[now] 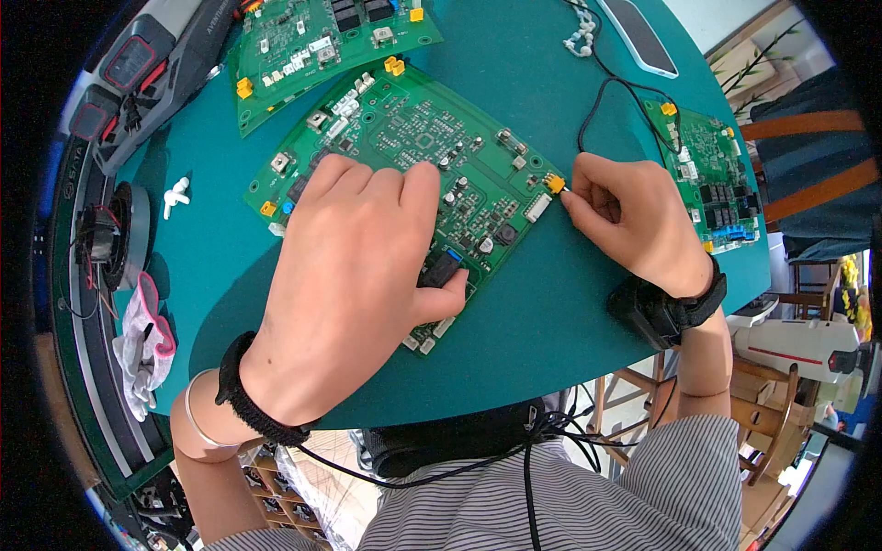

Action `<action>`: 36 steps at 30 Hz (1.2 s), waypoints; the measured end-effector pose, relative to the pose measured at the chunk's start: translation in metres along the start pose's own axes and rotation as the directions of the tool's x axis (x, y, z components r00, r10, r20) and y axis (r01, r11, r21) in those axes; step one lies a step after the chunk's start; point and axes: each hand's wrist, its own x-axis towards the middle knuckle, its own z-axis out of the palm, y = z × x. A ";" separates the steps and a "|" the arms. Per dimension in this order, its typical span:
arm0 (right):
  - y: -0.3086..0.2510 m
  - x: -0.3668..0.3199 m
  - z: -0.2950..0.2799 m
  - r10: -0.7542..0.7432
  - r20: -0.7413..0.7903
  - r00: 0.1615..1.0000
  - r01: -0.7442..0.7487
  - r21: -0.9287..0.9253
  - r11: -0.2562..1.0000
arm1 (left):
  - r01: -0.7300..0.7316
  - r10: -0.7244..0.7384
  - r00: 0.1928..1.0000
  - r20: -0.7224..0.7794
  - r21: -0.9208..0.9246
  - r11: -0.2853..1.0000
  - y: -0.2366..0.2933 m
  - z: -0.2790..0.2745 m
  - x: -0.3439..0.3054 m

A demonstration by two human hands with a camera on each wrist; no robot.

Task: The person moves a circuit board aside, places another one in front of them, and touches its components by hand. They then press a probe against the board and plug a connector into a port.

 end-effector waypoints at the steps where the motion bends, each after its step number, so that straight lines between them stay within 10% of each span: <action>1: 0.000 0.000 0.000 -0.010 -0.008 1.000 0.010 -0.010 1.000 | 0.000 0.000 1.000 0.003 0.003 1.000 0.000 0.000 0.000; 36: -0.001 -0.001 0.001 -0.021 0.014 1.000 0.021 -0.008 1.000 | -0.002 0.002 1.000 -0.007 -0.010 1.000 0.000 0.000 0.000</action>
